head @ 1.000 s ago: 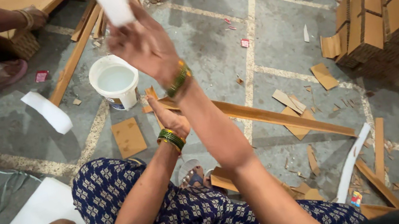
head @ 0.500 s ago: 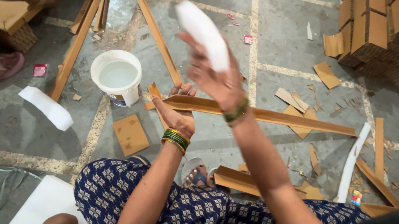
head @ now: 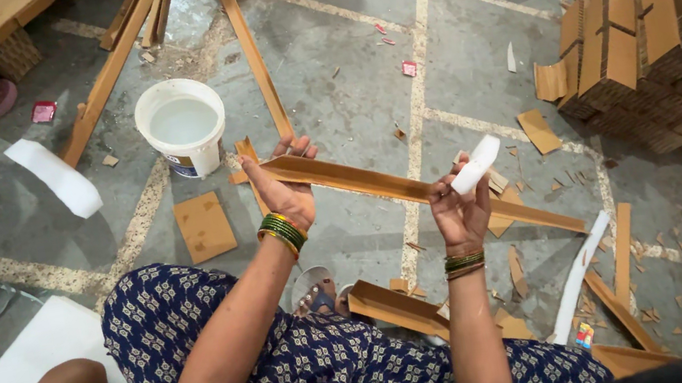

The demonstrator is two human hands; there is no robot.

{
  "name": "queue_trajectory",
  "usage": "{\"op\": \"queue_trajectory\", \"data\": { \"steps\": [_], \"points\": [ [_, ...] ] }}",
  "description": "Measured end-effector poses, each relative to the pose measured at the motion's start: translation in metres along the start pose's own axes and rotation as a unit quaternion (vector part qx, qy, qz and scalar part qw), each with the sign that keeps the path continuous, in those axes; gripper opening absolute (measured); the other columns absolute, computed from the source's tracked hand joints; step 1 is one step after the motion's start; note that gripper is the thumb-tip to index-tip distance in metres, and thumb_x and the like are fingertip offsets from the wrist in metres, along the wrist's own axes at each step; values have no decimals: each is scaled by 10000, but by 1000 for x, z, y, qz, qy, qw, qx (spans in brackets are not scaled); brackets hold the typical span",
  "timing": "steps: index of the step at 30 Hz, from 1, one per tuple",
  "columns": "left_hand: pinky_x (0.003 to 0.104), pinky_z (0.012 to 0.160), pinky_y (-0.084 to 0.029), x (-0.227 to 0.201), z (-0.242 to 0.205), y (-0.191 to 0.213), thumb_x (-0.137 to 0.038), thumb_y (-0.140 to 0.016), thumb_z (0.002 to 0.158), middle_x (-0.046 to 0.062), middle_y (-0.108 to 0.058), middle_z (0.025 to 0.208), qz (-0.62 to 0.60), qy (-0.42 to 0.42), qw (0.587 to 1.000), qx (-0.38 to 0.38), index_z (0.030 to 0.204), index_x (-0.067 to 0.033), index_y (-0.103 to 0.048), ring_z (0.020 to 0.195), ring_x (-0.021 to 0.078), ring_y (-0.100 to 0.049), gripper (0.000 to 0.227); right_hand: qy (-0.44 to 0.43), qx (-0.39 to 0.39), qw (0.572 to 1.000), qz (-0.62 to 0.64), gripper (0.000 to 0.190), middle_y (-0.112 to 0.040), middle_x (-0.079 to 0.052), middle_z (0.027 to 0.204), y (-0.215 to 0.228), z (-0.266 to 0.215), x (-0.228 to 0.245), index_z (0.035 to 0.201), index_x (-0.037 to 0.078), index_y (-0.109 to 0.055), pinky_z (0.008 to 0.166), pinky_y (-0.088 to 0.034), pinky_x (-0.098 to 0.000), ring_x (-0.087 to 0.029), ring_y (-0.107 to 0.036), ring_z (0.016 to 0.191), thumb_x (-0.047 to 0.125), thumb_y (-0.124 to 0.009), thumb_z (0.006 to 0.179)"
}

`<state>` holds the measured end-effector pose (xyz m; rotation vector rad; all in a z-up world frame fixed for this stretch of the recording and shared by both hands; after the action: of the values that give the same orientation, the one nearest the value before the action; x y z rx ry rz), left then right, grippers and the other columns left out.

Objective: The person sits on the floor and wipes a long, thin wooden strip with a white cloth. They repeatedly dip the cloth into a bucket of water and continue wiping the wood. Another person briefly places a large flat piece of cardboard on the floor nearby.

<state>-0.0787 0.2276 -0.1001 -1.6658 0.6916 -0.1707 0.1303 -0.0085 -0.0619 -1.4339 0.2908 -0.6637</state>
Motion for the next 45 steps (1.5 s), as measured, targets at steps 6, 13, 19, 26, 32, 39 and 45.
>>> {"op": "queue_trajectory", "data": {
  "steps": [6,13,19,26,32,39,45],
  "points": [
    [430,994,-526,-4,-2,-7,-814,-303,916,242,-715,1138,-2,16,1000,-14,1235,15,-633,1014,373,-689,947,35,-14,999,-21,508,-714,-120,1194,11,-7,-3,1435,68,-560,960,-502,-430,-277,-674,1041,302,-723,1015],
    [432,1002,-529,-2,-3,-7,-819,-313,918,242,-708,1134,1,3,1000,-4,1224,29,-631,1023,377,-693,956,41,-31,999,-11,512,-704,-94,1229,15,-9,-2,1424,99,-567,986,-502,-449,-294,-673,1071,295,-716,975],
    [433,995,-534,-3,-4,-6,-823,-341,908,240,-707,1125,9,-3,1000,0,1226,31,-639,1008,371,-692,959,47,-18,999,-17,493,-692,-101,1256,16,-10,-3,1437,70,-557,1006,-501,-452,-281,-656,1103,279,-705,1016],
    [425,998,-531,-1,-6,-7,-834,-336,897,221,-705,1139,4,8,1000,7,1228,12,-633,1025,353,-692,956,44,-28,998,-17,511,-694,-102,1262,17,-10,-4,1443,62,-545,1007,-504,-449,-278,-651,1109,276,-702,1006],
    [429,992,-530,-1,-6,-7,-840,-332,898,219,-713,1125,6,8,1000,3,1236,5,-628,1013,356,-693,957,38,-21,999,-3,516,-691,-108,1262,18,-10,-7,1451,60,-540,1020,-501,-452,-283,-658,1122,263,-707,1007],
    [424,976,-535,-2,-8,-9,-846,-325,884,226,-717,1113,11,7,1000,1,1236,9,-633,1000,358,-700,975,31,-26,999,-1,517,-692,-118,1246,20,-10,-8,1449,68,-542,1023,-502,-445,-283,-659,1119,268,-713,1005],
    [426,972,-536,-1,-7,-9,-844,-326,892,226,-715,1109,6,9,1000,-1,1236,8,-637,990,353,-695,970,43,-33,999,-6,511,-697,-105,1251,20,-10,-7,1438,57,-543,1016,-501,-449,-276,-656,1117,261,-708,999]
  ]
}}
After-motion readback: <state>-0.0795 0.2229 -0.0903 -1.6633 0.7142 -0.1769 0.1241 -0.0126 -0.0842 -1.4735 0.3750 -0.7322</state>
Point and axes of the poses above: each hand's wrist, its own z-axis towards the middle knuckle, its own y-axis out of the back of the hand, x = y × z, the point moved 6 cm from there along z, towards the middle knuckle
